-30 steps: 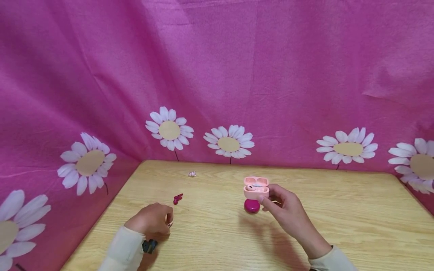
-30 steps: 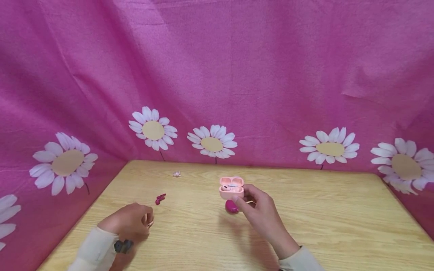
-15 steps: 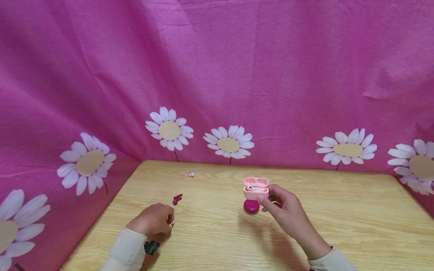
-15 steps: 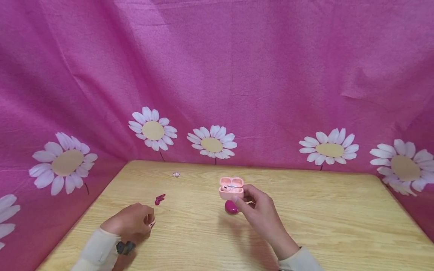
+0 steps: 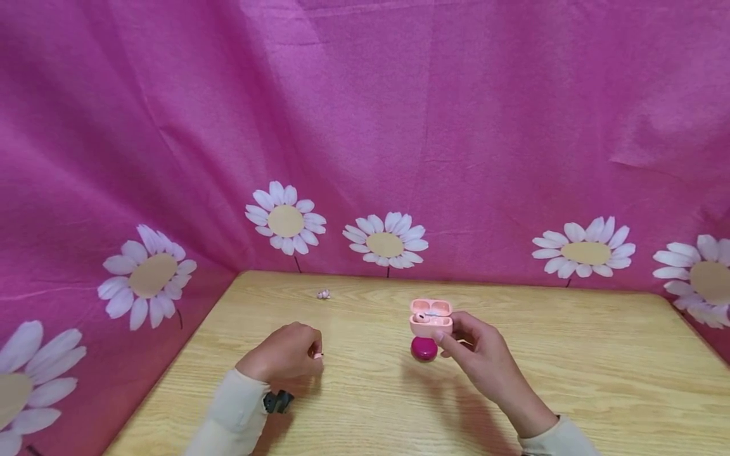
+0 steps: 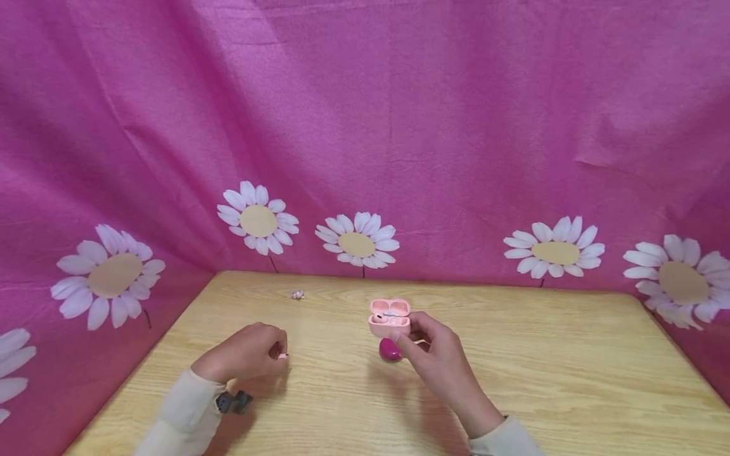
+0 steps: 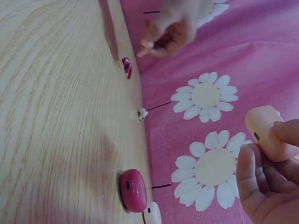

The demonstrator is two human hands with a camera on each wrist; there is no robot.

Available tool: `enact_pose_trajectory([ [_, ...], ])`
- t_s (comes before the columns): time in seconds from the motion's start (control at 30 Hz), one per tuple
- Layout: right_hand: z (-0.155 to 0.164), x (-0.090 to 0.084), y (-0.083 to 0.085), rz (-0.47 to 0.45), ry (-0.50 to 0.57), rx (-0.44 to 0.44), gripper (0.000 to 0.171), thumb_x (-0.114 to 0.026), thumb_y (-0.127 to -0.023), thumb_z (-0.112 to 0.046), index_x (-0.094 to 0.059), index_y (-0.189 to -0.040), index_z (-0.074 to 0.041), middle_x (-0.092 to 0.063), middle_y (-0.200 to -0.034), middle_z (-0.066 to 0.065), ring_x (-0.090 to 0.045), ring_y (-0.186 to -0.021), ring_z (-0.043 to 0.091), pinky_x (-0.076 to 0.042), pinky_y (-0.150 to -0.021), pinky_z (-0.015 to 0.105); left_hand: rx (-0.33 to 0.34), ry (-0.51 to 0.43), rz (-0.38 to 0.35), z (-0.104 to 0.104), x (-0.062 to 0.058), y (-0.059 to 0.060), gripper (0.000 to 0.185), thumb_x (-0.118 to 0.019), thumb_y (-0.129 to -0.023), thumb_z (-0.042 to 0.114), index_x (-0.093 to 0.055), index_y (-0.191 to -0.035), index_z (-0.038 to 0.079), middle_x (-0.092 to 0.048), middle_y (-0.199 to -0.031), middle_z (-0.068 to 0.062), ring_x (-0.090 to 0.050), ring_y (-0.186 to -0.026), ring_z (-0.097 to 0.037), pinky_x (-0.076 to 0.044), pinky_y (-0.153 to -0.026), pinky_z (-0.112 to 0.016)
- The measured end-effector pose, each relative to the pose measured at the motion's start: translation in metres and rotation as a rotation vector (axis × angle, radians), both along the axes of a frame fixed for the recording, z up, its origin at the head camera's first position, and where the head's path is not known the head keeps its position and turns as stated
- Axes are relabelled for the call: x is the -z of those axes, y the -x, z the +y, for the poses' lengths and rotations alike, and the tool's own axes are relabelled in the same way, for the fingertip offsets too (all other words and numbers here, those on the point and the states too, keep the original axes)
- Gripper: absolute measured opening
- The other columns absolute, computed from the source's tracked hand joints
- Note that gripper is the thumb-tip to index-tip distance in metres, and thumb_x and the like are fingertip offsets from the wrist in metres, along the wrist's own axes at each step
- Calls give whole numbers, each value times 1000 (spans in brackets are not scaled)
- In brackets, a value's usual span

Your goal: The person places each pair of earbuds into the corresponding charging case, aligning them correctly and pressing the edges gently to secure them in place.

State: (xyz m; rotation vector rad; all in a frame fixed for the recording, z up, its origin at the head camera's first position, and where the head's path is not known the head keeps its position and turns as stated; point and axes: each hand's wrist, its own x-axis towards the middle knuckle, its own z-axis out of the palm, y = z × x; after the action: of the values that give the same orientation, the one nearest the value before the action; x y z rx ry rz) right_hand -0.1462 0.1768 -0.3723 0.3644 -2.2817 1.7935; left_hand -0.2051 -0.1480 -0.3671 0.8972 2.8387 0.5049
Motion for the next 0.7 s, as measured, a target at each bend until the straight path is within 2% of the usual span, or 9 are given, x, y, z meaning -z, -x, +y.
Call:
enact_pose_trajectory([
  [0.17, 0, 1, 0, 10, -4, 0, 14, -67, -89, -7, -63, -98, 4, -64, -85, 12, -63, -73, 11, -57, -66, 32, 40, -58, 57, 20, -7, 7, 13, -58, -77, 10, -55, -68, 17, -42, -60, 10, -37, -55, -4, -34, -55, -22],
  [0.33, -1, 2, 1, 2, -8, 11, 14, -67, -89, -7, -64, -99, 3, -64, -87, 13, -63, -74, 11, -57, -67, 34, 85, -128, 183, 39, -15, 10, 18, -53, -80, 9, -50, -65, 18, -36, -60, 11, -31, -54, -2, -29, -53, -20],
  [0.4, -1, 2, 2, 4, -9, 8, 15, -67, -90, -7, -64, -100, 3, -65, -87, 13, -63, -74, 12, -57, -67, 36, 90, -149, 224, 47, -19, 11, 19, -52, -82, 9, -49, -65, 18, -35, -61, 10, -30, -54, -2, -31, -56, -21],
  [0.6, -1, 3, 3, 10, 3, -4, 15, -66, -90, -5, -63, -101, 5, -64, -89, 15, -63, -75, 12, -57, -67, 36, 111, -222, 349, 64, -29, 13, 17, -53, -86, 10, -56, -73, 21, -48, -68, 12, -46, -62, -3, -44, -73, -28],
  [0.7, -3, 4, 4, 10, 14, -2, 15, -67, -90, -5, -63, -101, 4, -64, -88, 14, -63, -76, 12, -57, -67, 33, 142, -285, 405, 72, -33, 12, 15, -55, -88, 10, -60, -78, 19, -52, -73, 13, -51, -68, -4, -44, -63, -21],
])
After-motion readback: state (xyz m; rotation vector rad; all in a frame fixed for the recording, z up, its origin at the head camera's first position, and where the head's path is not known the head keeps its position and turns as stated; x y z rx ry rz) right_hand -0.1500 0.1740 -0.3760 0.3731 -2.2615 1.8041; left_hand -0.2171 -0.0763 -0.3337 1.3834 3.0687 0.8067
